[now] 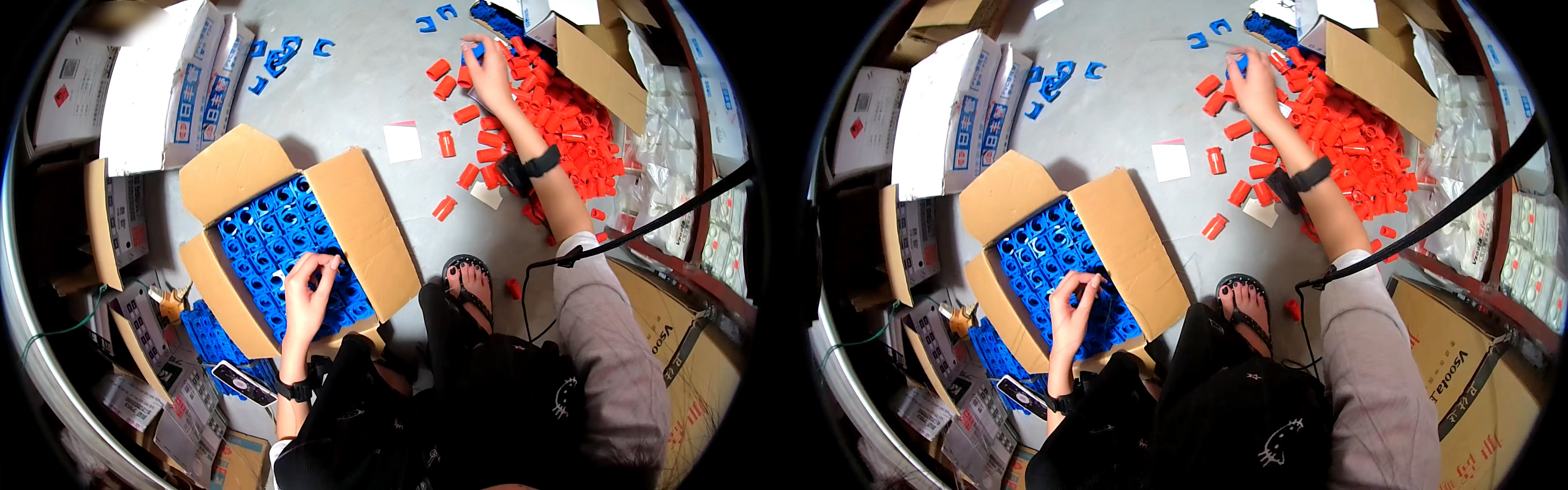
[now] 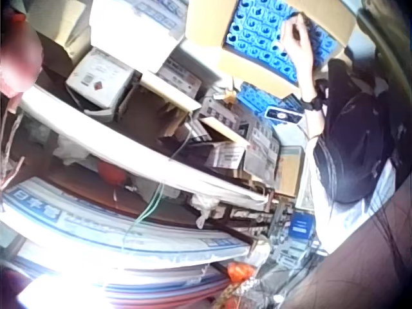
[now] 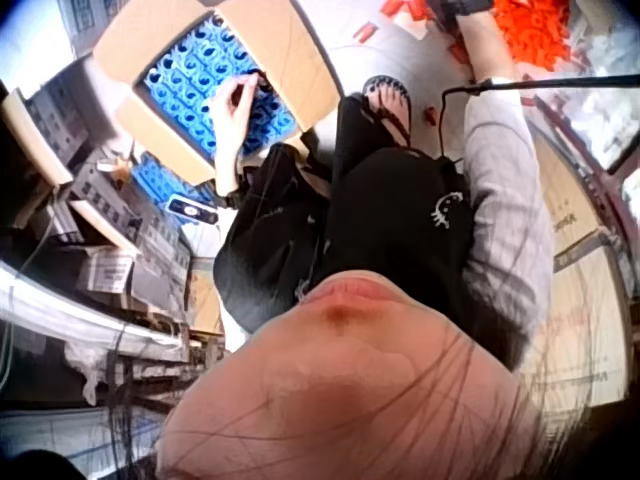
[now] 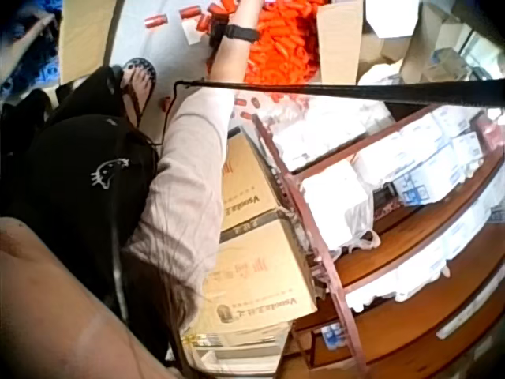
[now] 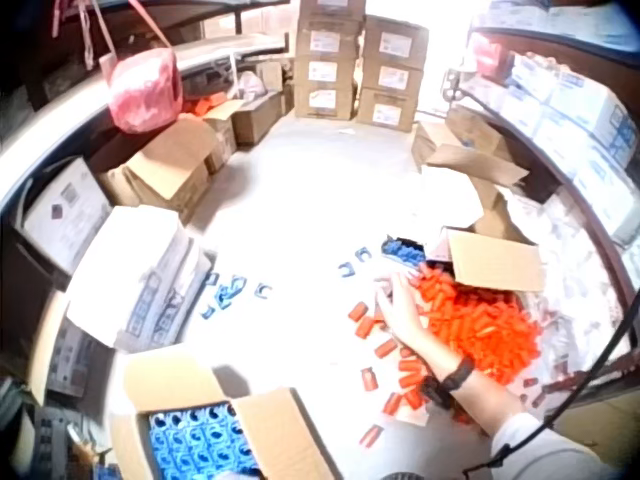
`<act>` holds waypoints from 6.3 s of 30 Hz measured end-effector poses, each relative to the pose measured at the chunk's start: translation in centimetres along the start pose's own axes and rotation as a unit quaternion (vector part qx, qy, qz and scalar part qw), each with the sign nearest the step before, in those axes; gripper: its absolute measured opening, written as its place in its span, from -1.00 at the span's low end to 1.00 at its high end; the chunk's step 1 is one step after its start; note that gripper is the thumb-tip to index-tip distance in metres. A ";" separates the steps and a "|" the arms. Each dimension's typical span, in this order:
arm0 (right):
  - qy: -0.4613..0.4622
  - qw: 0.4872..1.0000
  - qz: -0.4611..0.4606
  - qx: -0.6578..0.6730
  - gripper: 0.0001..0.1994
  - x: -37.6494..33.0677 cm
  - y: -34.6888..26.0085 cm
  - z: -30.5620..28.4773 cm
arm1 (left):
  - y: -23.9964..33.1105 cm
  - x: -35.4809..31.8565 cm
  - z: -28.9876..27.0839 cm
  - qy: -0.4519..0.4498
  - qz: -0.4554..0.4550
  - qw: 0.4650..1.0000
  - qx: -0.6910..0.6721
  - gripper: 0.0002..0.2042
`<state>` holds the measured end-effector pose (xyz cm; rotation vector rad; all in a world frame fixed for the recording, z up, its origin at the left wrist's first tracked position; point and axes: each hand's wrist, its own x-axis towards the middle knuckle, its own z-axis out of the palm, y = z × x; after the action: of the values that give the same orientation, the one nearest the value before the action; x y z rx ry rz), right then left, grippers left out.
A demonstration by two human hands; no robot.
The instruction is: The person sits on the floor and assembles blue plastic components by hand. They pick up individual blue pieces from a pile and insert them into a grid of blue plastic holders inside a cardboard box. The person continues this repetitive assembly process throughout the video.
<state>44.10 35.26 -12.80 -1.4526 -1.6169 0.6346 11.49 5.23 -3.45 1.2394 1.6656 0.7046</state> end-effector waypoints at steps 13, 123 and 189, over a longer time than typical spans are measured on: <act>-0.133 0.901 0.287 0.297 -0.74 -6.4 -3.1 1.8 | -1.4 0.2 0.8 -0.013 -0.038 0.991 -0.130 -0.83; -0.541 0.804 -0.209 0.128 -0.57 -29.1 -19.0 6.8 | -4.7 -8.0 -3.2 -0.098 0.032 0.978 0.179 -0.69; -0.418 0.879 -0.170 0.156 -0.77 -14.9 -17.7 6.1 | -2.5 -8.2 -0.5 -0.064 0.107 0.928 0.351 -0.88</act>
<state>28.94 18.43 -5.22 -0.6263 -2.2057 1.3552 10.61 -3.31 -2.59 1.9438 1.7443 0.1223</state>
